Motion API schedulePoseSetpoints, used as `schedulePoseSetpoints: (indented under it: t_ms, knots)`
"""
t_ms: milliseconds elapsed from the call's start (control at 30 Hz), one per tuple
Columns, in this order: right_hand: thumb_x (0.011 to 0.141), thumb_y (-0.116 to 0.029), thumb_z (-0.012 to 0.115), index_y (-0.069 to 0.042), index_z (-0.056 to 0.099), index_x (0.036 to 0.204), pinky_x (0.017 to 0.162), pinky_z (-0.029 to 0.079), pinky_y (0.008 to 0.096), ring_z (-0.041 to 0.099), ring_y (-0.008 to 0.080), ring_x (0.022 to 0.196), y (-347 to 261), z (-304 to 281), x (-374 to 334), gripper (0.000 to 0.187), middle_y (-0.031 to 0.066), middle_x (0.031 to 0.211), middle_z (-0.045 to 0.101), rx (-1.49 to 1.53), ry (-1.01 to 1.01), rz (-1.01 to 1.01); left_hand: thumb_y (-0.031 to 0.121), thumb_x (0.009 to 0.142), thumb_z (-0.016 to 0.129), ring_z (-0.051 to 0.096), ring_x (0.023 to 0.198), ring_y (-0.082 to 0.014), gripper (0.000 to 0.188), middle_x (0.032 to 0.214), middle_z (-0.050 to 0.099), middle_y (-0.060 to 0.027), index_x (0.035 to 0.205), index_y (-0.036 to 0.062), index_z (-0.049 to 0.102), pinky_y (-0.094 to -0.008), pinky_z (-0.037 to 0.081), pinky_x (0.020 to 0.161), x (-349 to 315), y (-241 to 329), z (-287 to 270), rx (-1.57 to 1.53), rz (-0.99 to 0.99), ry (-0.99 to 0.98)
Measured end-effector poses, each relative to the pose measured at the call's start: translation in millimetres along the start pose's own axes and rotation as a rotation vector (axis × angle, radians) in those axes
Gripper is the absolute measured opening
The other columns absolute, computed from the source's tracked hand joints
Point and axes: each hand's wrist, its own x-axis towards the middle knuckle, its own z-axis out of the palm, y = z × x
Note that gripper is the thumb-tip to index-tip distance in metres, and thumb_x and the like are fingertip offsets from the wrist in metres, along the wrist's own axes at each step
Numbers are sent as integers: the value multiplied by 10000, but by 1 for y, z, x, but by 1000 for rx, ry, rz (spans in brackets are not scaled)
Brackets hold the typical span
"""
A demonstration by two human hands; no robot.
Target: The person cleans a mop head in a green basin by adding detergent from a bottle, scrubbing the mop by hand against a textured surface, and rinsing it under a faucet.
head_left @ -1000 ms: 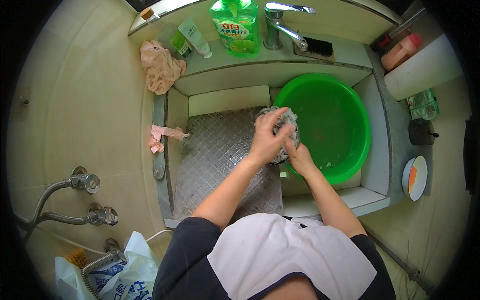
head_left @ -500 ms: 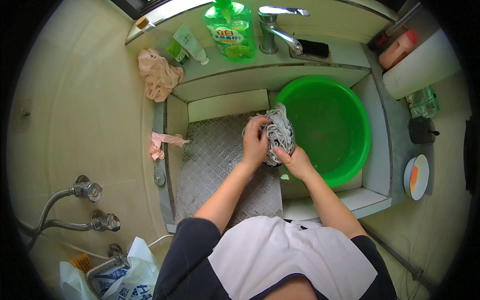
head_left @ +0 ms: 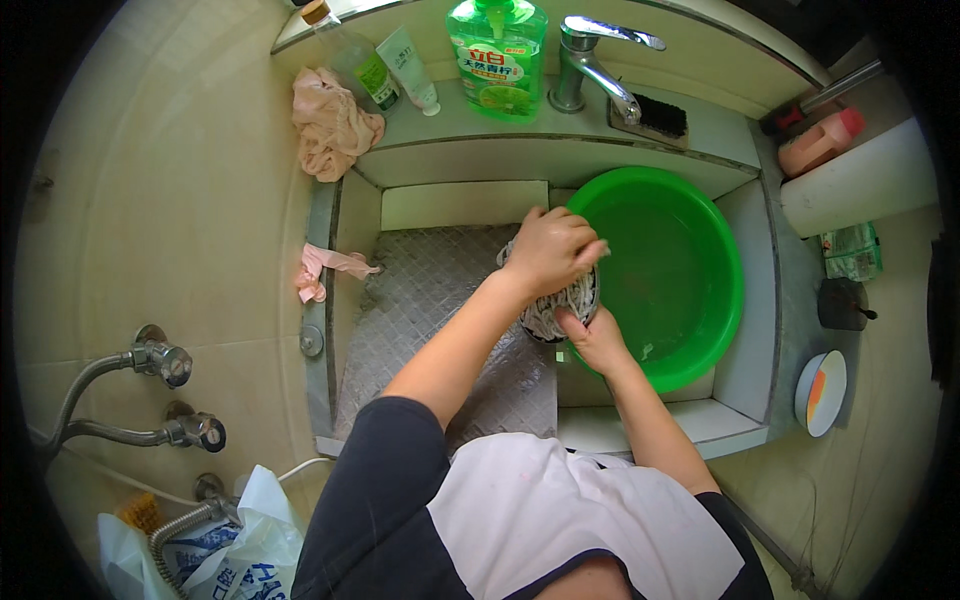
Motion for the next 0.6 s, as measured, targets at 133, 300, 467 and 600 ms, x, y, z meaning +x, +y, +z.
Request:
schedulePoseSetpoints:
  t_ms: [133, 300, 467, 600]
  knots:
    - [877, -416, 521, -9, 475, 1204, 891, 419, 331, 549, 239, 1024, 13, -1, 1, 525, 145, 1120, 582, 157, -27, -21, 61, 783, 545, 515, 1029, -343, 334, 1179, 527, -140, 1115, 61, 574, -410, 404, 878, -54, -21, 30, -211, 66, 453]
    - [901, -512, 444, 0, 522, 1109, 754, 454, 302, 563, 186, 833, 14, -6, 1, 559, 97, 928, 604, 212, -51, 86, 139, 798, 516, 389, 1158, -340, 386, 1258, 434, -106, 1184, 113, 511, -531, 257, 940, -87, 16, 67, -196, -132, 420]
    - [886, -589, 398, -18, 558, 878, 476, 400, 266, 468, 124, 503, 2, -11, 0, 594, 15, 583, 501, 145, -6, 222, 194, 833, 513, 506, 893, -337, 163, 915, 552, -125, 928, 74, 572, -441, 375, 718, -36, 0, 49, -57, -117, 265]
    - [860, -657, 353, -43, 539, 722, 409, 363, 237, 489, 118, 463, 2, -10, 2, 655, 37, 548, 505, 209, 7, 278, 252, 834, 535, 526, 699, -362, 242, 696, 532, -152, 735, 31, 540, -444, 384, 583, -15, -5, 47, -262, -105, 380]
